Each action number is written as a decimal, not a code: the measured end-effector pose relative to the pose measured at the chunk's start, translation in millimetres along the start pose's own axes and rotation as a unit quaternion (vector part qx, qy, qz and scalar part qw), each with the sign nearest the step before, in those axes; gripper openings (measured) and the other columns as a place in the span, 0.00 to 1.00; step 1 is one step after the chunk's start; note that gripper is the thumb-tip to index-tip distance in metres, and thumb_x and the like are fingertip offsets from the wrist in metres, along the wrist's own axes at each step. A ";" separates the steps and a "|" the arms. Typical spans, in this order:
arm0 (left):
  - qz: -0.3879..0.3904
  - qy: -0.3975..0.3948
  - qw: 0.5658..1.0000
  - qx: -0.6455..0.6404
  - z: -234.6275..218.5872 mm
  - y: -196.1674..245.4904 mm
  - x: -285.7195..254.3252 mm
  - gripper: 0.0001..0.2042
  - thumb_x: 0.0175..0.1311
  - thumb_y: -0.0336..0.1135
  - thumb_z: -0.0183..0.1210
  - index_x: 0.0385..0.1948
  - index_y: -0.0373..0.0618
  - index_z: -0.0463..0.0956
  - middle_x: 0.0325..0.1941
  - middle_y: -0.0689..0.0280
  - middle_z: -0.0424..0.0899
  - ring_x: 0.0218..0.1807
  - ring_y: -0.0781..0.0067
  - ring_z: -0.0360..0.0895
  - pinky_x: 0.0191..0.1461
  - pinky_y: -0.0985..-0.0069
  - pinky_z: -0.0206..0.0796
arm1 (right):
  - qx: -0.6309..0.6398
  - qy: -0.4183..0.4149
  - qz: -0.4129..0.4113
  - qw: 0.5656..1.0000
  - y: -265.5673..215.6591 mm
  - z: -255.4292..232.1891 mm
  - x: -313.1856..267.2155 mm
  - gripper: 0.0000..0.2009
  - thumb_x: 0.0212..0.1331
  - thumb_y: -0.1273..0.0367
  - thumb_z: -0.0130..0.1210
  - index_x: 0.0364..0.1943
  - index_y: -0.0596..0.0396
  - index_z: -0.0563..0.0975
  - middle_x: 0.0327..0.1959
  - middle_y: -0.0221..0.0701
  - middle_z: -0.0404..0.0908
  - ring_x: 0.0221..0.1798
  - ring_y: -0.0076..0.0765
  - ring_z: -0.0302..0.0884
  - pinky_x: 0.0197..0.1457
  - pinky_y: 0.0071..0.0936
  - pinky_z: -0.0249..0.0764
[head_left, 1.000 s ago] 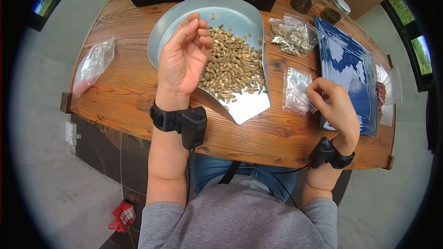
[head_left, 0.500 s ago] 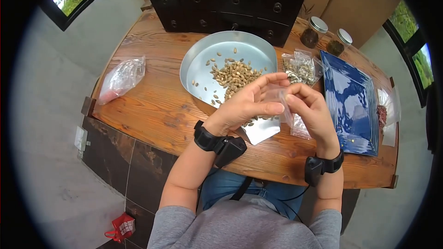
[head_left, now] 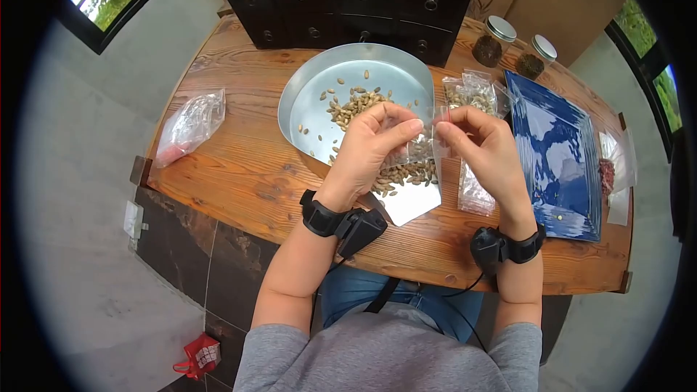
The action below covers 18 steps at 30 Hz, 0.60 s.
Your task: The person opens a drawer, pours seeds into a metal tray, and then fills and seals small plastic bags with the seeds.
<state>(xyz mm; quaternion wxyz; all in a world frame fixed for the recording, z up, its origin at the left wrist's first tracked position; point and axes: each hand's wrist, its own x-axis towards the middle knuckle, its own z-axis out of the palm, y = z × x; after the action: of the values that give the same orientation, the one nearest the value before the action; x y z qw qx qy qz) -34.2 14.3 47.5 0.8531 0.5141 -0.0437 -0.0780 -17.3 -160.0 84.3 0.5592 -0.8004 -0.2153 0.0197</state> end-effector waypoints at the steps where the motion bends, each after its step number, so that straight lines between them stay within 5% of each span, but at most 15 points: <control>1: -0.003 -0.001 1.000 0.000 1.0 0.5 0.1 0.06 0.56 0.32 0.58 0.31 0.44 0.72 0.28 0.73 0.74 0.27 0.89 0.67 0.31 0.91 0.61 | 0.039 -0.011 0.027 0.999 1.9 -3.0 0.7 0.08 0.55 0.70 0.53 0.32 0.62 0.76 0.24 0.27 0.76 0.28 0.16 0.71 0.31 0.15 0.68; 7: -0.018 0.004 1.000 0.023 2.6 -0.8 0.5 0.06 0.55 0.31 0.58 0.32 0.43 0.72 0.29 0.72 0.74 0.29 0.87 0.68 0.34 0.90 0.62 | 0.014 -0.032 0.038 0.999 2.1 -18.5 -0.3 0.08 0.54 0.70 0.53 0.29 0.63 0.77 0.21 0.28 0.76 0.25 0.17 0.69 0.29 0.16 0.66; 10: 0.112 0.100 0.987 0.052 8.5 -3.0 1.4 0.09 0.54 0.27 0.58 0.36 0.41 0.70 0.33 0.70 0.73 0.37 0.84 0.69 0.43 0.86 0.62 | -0.007 -0.014 0.040 0.999 -0.9 -25.1 -0.2 0.08 0.54 0.70 0.54 0.27 0.64 0.77 0.19 0.27 0.75 0.23 0.17 0.69 0.28 0.16 0.65; 13: 0.190 0.103 0.974 0.065 1.9 -0.3 1.8 0.09 0.55 0.27 0.58 0.37 0.40 0.70 0.32 0.70 0.73 0.36 0.84 0.69 0.42 0.87 0.62 | -0.032 0.013 0.035 0.999 -2.9 -25.2 0.4 0.09 0.53 0.70 0.55 0.25 0.64 0.76 0.17 0.27 0.75 0.22 0.17 0.68 0.26 0.16 0.65; 18: 0.033 -0.043 0.998 0.043 10.9 -1.7 -2.5 0.06 0.57 0.29 0.56 0.33 0.39 0.72 0.29 0.66 0.77 0.27 0.83 0.73 0.31 0.88 0.67 | -0.034 0.002 0.030 0.999 -7.1 -10.5 -2.8 0.08 0.51 0.70 0.56 0.26 0.63 0.77 0.19 0.29 0.77 0.23 0.18 0.71 0.27 0.17 0.66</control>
<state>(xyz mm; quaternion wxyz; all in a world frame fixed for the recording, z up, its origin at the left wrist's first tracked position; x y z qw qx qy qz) -38.5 4.4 51.1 0.8298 0.5444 -0.1006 -0.0703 -19.3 -168.3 94.1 0.5313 -0.8250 -0.1906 0.0276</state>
